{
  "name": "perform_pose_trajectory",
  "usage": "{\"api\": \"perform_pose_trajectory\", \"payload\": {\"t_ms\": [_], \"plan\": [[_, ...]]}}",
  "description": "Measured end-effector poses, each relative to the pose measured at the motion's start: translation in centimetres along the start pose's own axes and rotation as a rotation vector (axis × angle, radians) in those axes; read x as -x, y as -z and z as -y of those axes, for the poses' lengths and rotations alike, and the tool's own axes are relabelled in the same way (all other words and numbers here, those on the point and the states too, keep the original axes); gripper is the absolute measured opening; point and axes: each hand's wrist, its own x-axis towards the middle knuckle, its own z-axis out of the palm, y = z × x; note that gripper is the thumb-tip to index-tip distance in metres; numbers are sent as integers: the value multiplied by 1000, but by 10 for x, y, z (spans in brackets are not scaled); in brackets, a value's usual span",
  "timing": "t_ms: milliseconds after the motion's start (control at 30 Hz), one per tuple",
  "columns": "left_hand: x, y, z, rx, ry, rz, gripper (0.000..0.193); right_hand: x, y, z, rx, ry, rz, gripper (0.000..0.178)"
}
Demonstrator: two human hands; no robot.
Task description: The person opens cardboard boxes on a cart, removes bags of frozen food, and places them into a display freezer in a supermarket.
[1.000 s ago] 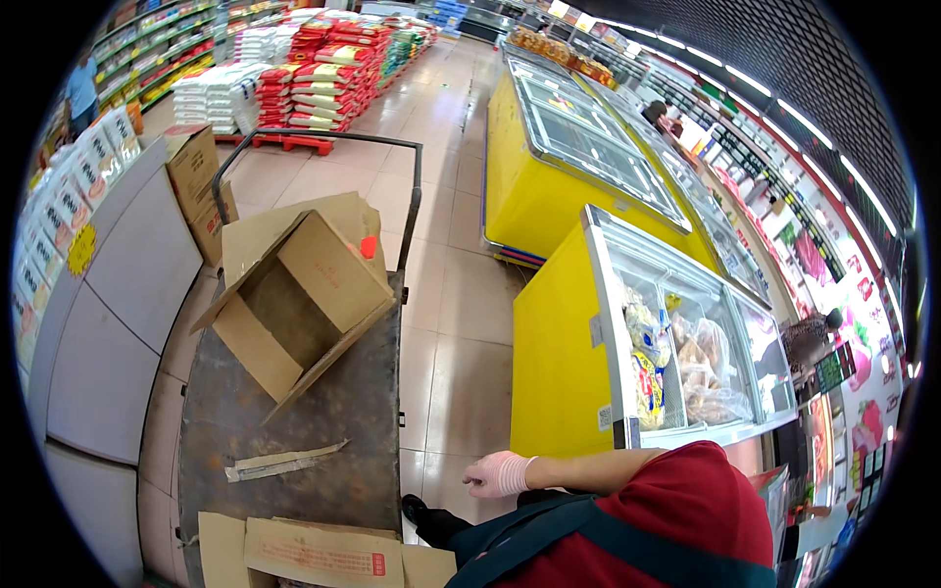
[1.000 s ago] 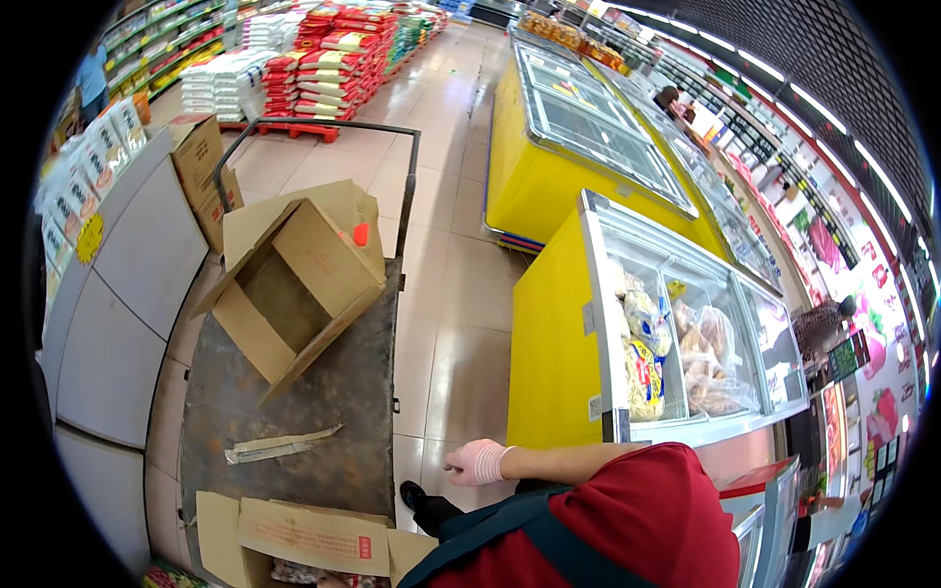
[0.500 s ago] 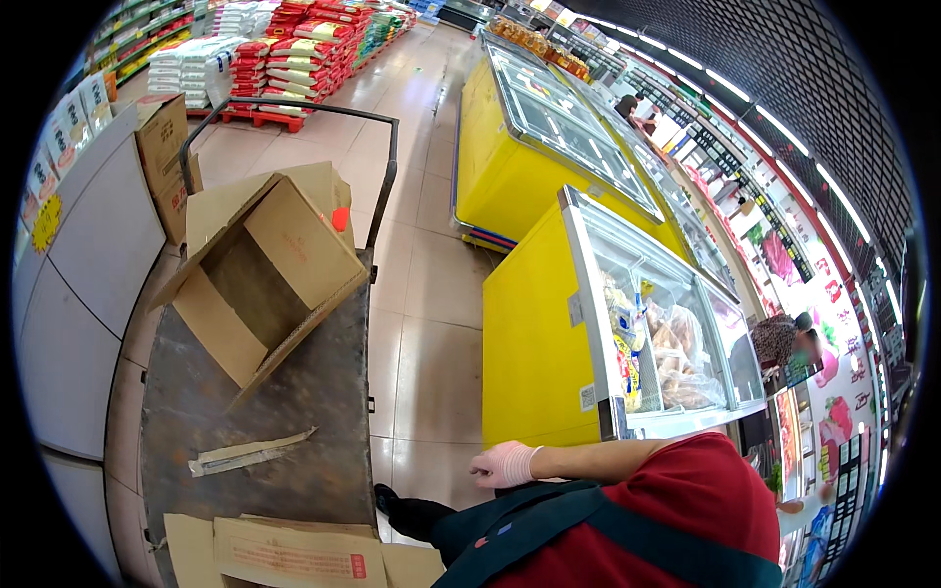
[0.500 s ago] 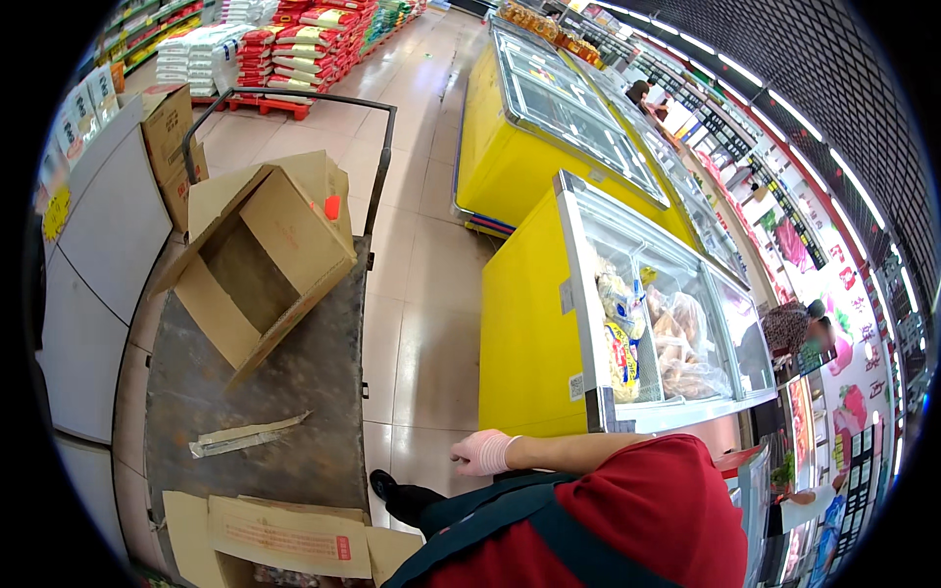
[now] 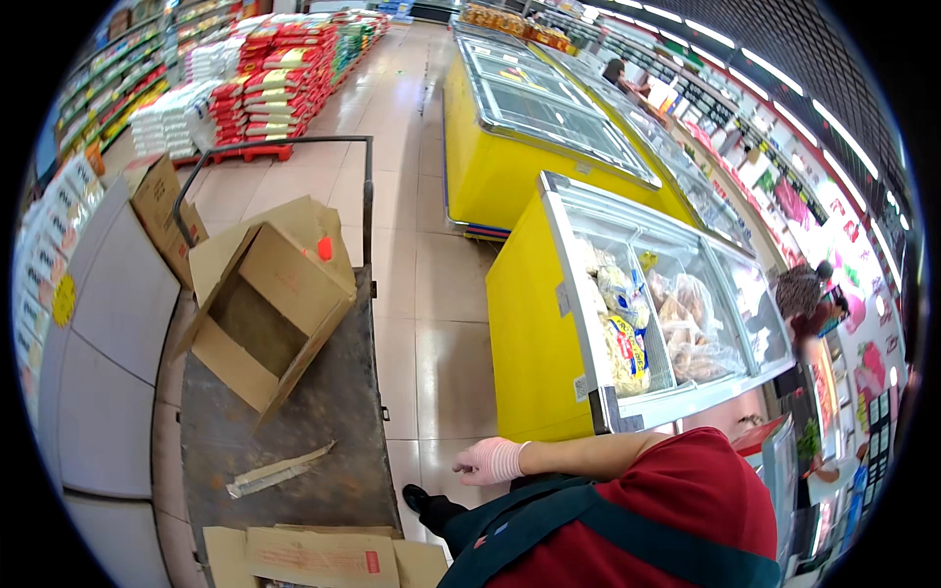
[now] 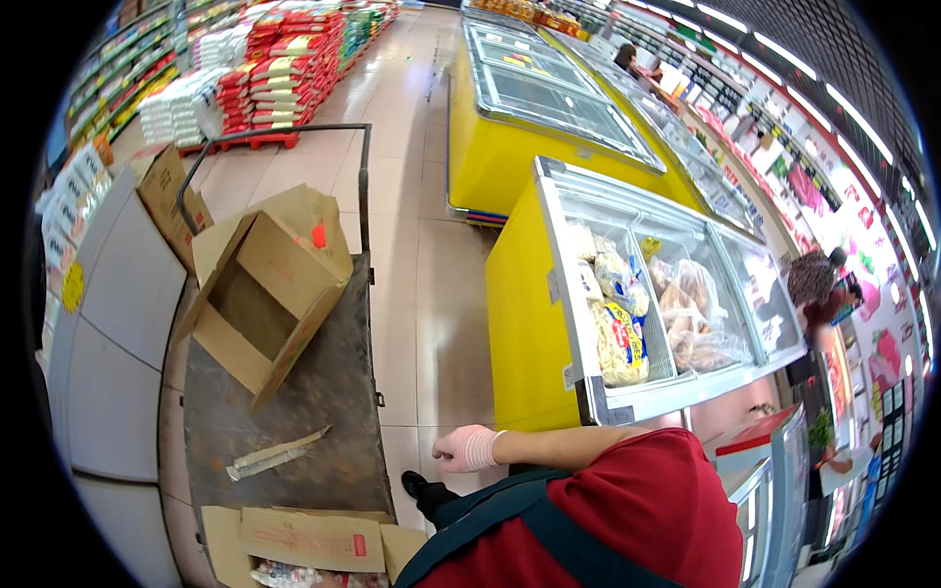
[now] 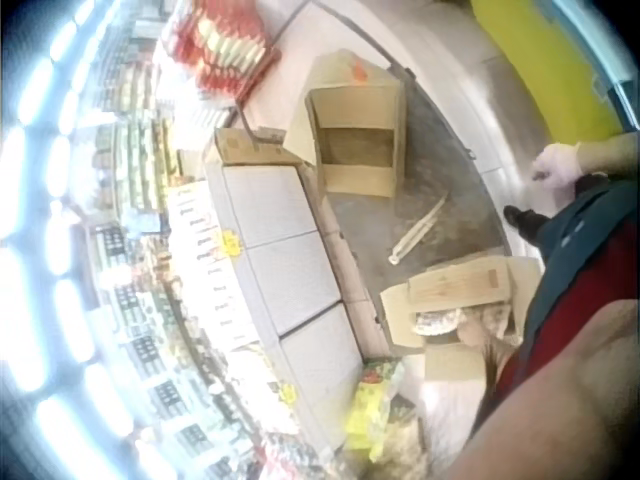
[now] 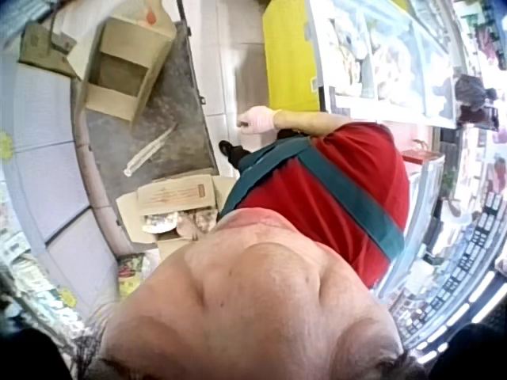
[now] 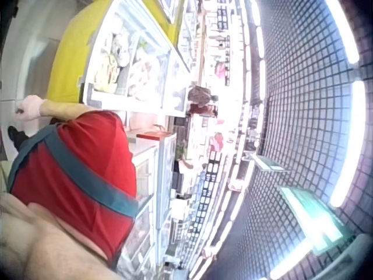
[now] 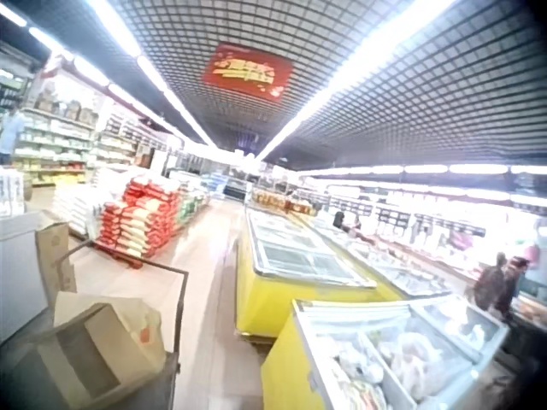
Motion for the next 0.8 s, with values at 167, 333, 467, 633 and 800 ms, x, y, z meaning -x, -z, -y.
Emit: {"api": "perform_pose_trajectory", "payload": {"t_ms": [167, 333, 467, 633, 800], "plan": [[51, 138, -82, 4, -212, -130, 29, 20, 20, -18, -333, 39, -73, 43], [137, 260, -193, -29, -422, -198, 31, 37, 25, -40, -727, 254, -191, 37], [218, 324, -300, -79, -580, -188, 34, 63, 40, -56, -1156, 338, -72, 48], [279, 330, -458, 88, -785, 125, 44, 132, 83, -117, -1464, 500, -40, 95], [343, 242, -629, 183, -1289, 529, 26, 235, 83, -230, -1682, 774, -347, 68]]}}
